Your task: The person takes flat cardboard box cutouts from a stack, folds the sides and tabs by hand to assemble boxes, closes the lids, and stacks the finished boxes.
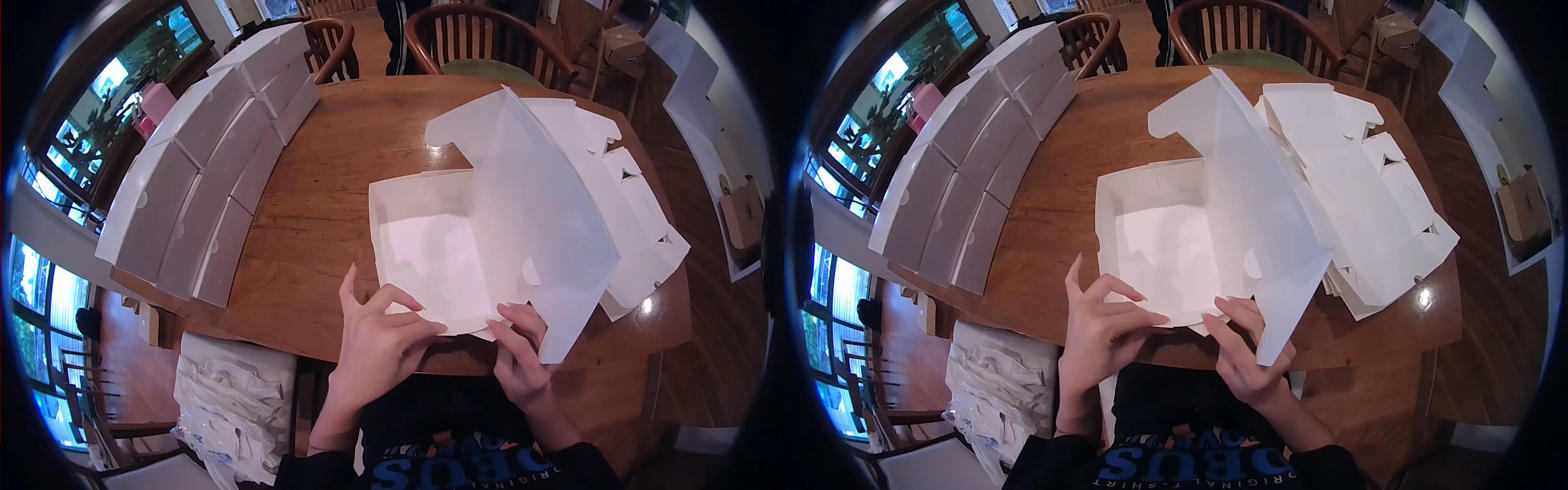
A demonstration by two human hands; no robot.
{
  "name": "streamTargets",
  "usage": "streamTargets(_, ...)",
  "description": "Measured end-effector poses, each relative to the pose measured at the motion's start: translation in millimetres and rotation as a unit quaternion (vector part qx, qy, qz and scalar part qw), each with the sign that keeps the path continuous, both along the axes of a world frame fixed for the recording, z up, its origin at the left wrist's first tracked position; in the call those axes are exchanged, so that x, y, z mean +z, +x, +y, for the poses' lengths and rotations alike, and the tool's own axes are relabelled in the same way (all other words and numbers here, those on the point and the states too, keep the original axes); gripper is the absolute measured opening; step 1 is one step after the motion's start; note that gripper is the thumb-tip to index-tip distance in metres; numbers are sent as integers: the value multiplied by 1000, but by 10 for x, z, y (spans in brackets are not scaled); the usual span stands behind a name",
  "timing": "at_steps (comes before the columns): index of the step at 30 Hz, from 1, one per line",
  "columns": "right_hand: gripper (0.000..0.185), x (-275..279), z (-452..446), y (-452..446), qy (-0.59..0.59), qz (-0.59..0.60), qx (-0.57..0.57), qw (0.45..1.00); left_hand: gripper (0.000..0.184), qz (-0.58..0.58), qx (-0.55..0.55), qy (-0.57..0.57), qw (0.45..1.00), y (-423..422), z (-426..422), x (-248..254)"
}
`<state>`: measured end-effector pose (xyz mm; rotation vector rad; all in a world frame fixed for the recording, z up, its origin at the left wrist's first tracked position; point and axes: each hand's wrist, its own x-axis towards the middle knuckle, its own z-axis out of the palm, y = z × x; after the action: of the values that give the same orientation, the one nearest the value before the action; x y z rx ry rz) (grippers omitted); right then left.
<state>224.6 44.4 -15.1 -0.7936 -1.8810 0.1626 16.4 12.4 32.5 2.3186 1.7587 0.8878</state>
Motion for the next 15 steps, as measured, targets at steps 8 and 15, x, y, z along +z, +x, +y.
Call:
streamTargets(8,44,99,27,-117,28,-34,17,999,9,-12,-15,10,1000,-14,40,-5)
streamTargets(15,28,54,69,-72,-14,71,11,997,10,-51,-26,-14,998,-58,54,4)
